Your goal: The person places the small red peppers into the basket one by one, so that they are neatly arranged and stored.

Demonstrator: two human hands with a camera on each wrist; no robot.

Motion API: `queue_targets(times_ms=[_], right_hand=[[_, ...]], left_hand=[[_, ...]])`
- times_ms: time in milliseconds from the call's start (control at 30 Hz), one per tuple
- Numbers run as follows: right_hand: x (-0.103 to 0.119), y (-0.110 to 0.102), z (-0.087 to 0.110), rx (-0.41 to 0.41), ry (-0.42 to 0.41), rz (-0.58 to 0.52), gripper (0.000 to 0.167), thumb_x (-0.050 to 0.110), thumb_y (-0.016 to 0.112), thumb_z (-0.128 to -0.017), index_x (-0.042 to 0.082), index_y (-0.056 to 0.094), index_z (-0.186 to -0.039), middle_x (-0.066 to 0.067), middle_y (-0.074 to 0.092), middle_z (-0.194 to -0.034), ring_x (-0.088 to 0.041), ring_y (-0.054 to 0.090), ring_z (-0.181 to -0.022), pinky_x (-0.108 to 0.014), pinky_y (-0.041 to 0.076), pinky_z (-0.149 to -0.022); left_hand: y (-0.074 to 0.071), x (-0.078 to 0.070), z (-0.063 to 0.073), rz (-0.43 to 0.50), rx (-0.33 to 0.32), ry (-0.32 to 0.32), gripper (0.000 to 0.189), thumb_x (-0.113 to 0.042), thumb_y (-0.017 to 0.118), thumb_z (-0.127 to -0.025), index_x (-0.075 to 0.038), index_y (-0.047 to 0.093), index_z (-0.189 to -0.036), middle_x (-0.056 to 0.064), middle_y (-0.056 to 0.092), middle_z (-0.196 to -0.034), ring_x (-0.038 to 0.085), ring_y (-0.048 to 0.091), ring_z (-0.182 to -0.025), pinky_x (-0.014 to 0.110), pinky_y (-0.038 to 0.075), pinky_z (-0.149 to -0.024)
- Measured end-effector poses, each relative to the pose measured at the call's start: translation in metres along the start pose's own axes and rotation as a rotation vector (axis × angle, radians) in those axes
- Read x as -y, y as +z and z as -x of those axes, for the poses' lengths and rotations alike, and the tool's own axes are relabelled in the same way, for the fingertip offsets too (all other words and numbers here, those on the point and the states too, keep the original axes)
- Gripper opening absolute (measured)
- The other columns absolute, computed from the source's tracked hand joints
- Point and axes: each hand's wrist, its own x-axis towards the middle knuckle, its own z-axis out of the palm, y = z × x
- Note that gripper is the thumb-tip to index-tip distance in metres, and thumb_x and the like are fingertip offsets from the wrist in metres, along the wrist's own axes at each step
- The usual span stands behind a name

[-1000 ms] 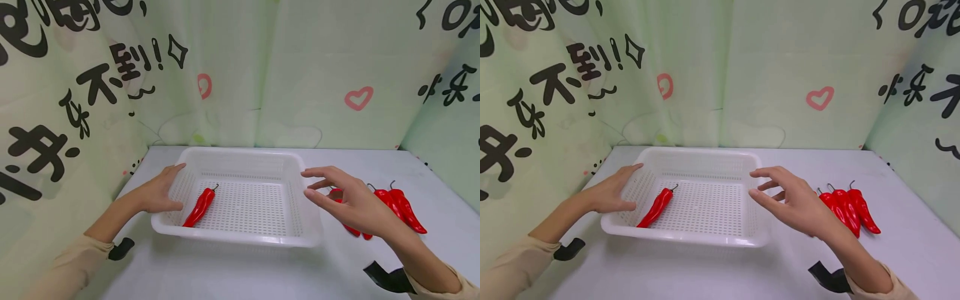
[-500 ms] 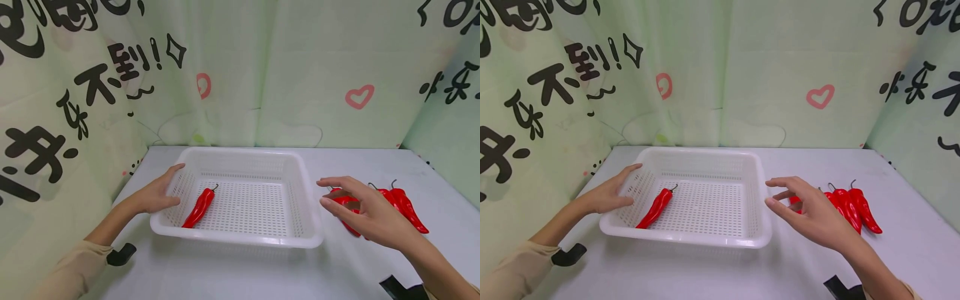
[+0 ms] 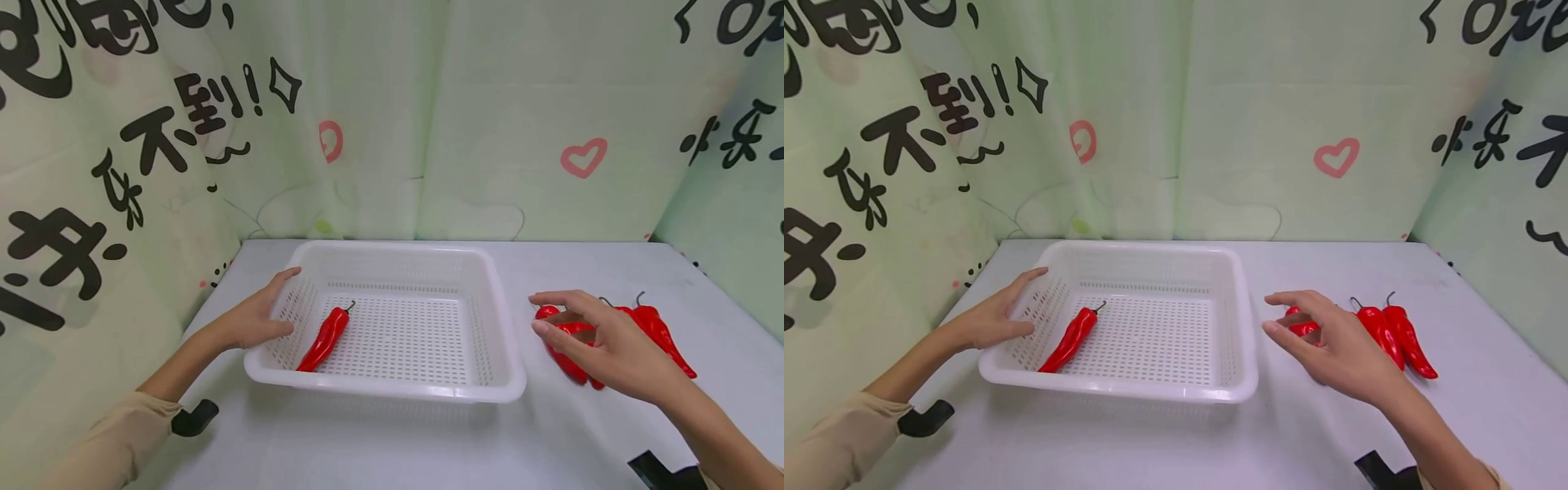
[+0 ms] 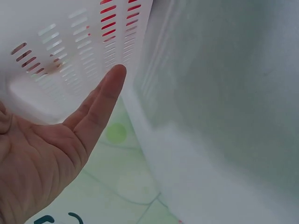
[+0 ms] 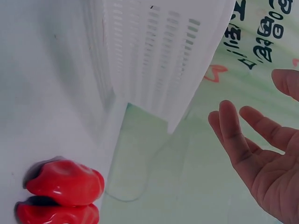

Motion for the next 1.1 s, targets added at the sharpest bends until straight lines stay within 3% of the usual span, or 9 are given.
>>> queue_targets(times_ms=[333, 467, 633, 1100], right_hand=[[-0.017, -0.001, -0.003, 0.051, 0.120, -0.009, 0.047, 0.028, 0.067, -0.099, 0.015, 0.056, -0.142, -0.017, 0.062, -0.131, -0.037, 0.067, -0.107, -0.032, 0.060, -0.058], [-0.024, -0.002, -0.005, 0.071, 0.171, 0.022, 0.050, 0.036, 0.065, -0.100, 0.015, 0.054, -0.143, -0.019, 0.063, -0.129, -0.038, 0.066, -0.109, -0.033, 0.059, -0.062], [-0.036, 0.000, -0.008, 0.073, 0.171, 0.074, 0.051, 0.035, 0.066, -0.099, 0.012, 0.055, -0.142, -0.020, 0.063, -0.128, -0.036, 0.066, -0.107, -0.040, 0.060, -0.071], [-0.064, 0.005, -0.014, 0.117, 0.220, 0.159, 0.065, 0.035, 0.072, -0.094, 0.000, 0.050, -0.144, -0.032, 0.054, -0.134, -0.049, 0.059, -0.111, -0.048, 0.063, -0.067]], left_hand=[[-0.001, 0.001, 0.000, -0.015, 0.003, -0.001, 0.094, -0.003, 0.064, -0.088, -0.010, 0.008, -0.162, 0.031, 0.046, -0.140, 0.032, 0.066, -0.099, 0.047, 0.063, -0.075], [-0.001, 0.001, 0.000, -0.023, 0.005, -0.005, 0.094, -0.004, 0.064, -0.087, -0.010, 0.008, -0.162, 0.031, 0.047, -0.140, 0.030, 0.066, -0.096, 0.046, 0.063, -0.074], [-0.001, 0.000, -0.001, -0.022, 0.010, -0.019, 0.095, -0.005, 0.065, -0.087, -0.012, 0.008, -0.163, 0.030, 0.047, -0.140, 0.030, 0.067, -0.095, 0.046, 0.063, -0.074], [-0.001, -0.001, 0.000, -0.031, 0.012, -0.026, 0.095, -0.006, 0.066, -0.088, -0.012, 0.007, -0.163, 0.031, 0.046, -0.141, 0.031, 0.066, -0.096, 0.045, 0.063, -0.074]])
